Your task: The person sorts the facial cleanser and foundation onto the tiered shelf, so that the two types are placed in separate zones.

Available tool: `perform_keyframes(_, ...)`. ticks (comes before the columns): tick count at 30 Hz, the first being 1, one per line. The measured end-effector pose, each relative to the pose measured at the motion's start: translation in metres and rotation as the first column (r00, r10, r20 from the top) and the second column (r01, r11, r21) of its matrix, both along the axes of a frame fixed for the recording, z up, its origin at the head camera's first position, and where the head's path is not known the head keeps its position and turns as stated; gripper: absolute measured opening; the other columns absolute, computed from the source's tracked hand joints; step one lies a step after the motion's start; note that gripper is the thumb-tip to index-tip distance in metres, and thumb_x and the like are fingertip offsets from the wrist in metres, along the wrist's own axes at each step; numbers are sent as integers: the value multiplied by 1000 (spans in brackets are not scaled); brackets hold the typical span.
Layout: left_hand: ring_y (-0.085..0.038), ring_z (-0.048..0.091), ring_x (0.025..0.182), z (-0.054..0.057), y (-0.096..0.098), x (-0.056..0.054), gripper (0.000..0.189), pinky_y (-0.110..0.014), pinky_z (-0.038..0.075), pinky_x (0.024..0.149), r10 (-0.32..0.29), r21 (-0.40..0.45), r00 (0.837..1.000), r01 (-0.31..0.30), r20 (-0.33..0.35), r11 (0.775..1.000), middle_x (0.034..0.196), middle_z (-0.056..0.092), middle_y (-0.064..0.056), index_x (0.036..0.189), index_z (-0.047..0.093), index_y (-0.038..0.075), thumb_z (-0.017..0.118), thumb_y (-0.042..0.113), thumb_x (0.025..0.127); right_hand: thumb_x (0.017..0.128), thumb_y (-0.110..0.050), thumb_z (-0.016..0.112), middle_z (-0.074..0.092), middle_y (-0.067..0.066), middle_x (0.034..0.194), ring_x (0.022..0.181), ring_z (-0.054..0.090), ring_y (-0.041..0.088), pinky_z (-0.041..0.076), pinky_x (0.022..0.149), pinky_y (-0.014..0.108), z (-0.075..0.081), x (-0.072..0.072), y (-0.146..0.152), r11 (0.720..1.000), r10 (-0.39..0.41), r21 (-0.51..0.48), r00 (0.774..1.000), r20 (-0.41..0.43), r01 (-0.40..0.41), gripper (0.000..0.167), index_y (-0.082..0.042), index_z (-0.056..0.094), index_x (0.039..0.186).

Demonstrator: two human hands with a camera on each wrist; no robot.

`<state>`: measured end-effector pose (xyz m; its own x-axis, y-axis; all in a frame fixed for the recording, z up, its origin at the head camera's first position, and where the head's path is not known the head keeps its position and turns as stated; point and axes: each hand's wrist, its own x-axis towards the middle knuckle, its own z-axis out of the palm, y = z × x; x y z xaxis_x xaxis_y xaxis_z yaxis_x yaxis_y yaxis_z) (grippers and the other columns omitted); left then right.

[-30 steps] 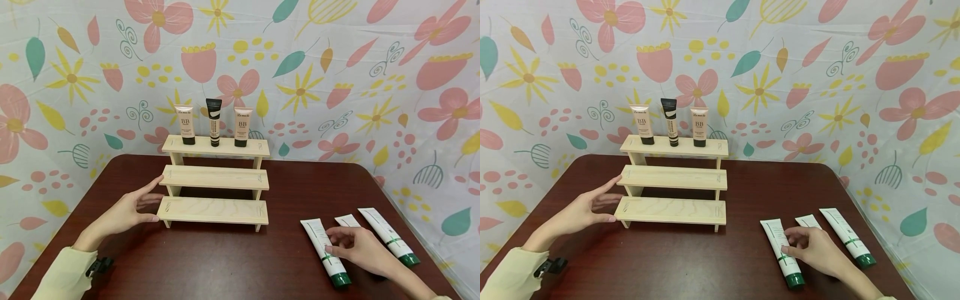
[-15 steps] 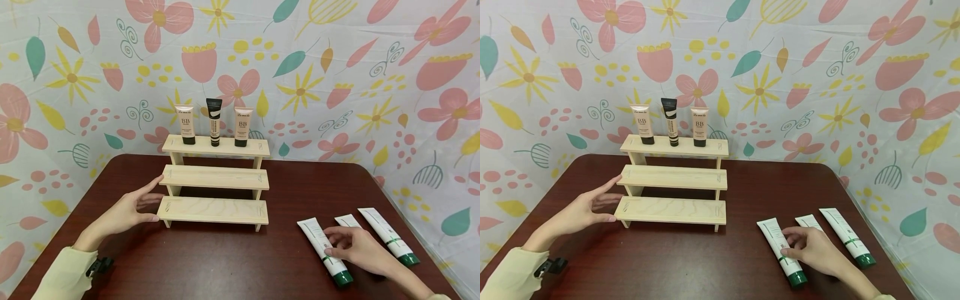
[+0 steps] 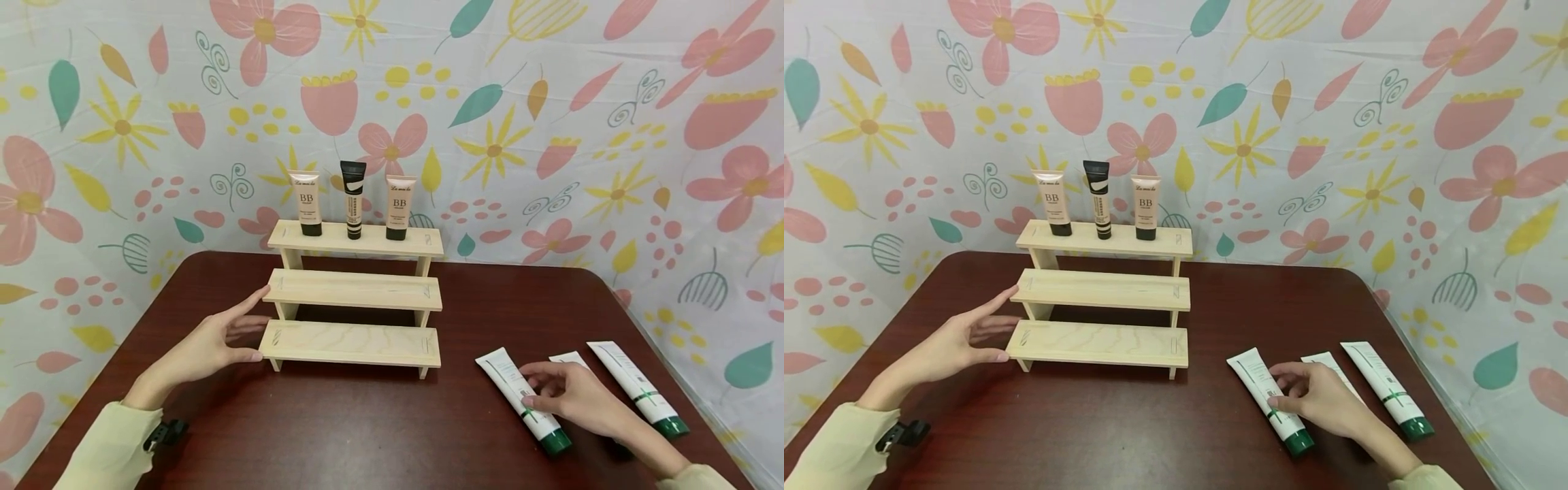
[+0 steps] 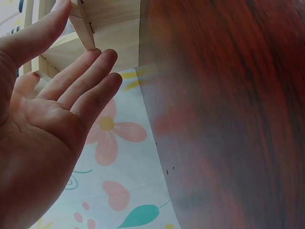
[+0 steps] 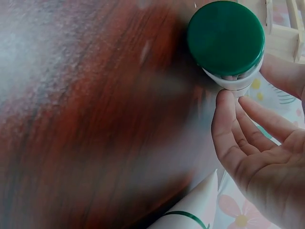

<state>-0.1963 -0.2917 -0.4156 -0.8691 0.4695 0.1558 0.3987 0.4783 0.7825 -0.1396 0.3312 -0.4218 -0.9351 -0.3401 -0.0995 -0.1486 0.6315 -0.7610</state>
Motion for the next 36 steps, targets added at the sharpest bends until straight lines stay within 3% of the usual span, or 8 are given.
perform_keyframes(5, -37, 65, 126, -1, 0, -1, 111, -59, 50, 102, 2, -9, 1000, -2, -5, 1000, 138, 65, -20, 170, 21, 28, 89, 8, 85, 95, -22, 82, 65, 7, 100, 77, 64, 12, 54, 62, 28, 1, 0, 0, 1000, 22, 5, 1000, 1, -22, 50, 5, 65, 135)
perform_keyframes(13, -35, 66, 125, -2, -2, -1, 110, -59, 50, 102, 1, -10, 1000, -2, -18, 1000, 137, 67, -18, 170, 22, 30, 90, 11, 86, 104, -17, 69, 63, 15, 105, 73, 63, 19, 57, 63, 34, 4, -1, 11, 991, 109, -99, 977, 183, -92, 55, 14, 51, 145)
perform_keyframes(17, -35, 66, 125, -2, -1, -1, 110, -58, 50, 102, 0, -13, 1000, 0, -18, 1000, 137, 67, -18, 170, 21, 30, 90, 11, 86, 104, -16, 68, 65, 16, 104, 75, 64, 21, 57, 65, 35, 5, -3, 14, 987, 134, -114, 964, 228, -111, 57, 16, 48, 147)
perform_keyframes(29, -36, 66, 126, -2, 0, -1, 110, -61, 49, 102, 3, -12, 1000, -3, -3, 1000, 138, 66, -18, 170, 21, 31, 90, 11, 86, 96, -17, 79, 63, 14, 101, 77, 63, 19, 53, 62, 30, 5, -9, 6, 992, 113, -80, 960, 258, -95, 67, 15, 49, 146)
perform_keyframes(36, -36, 66, 125, -2, -1, -1, 111, -61, 49, 102, 4, -7, 1000, -4, 1, 1000, 138, 66, -18, 170, 21, 30, 89, 9, 86, 97, -15, 77, 64, 15, 100, 69, 59, 13, 48, 56, 28, 5, -11, 2, 984, 171, -105, 945, 279, -147, 69, 19, 44, 147)
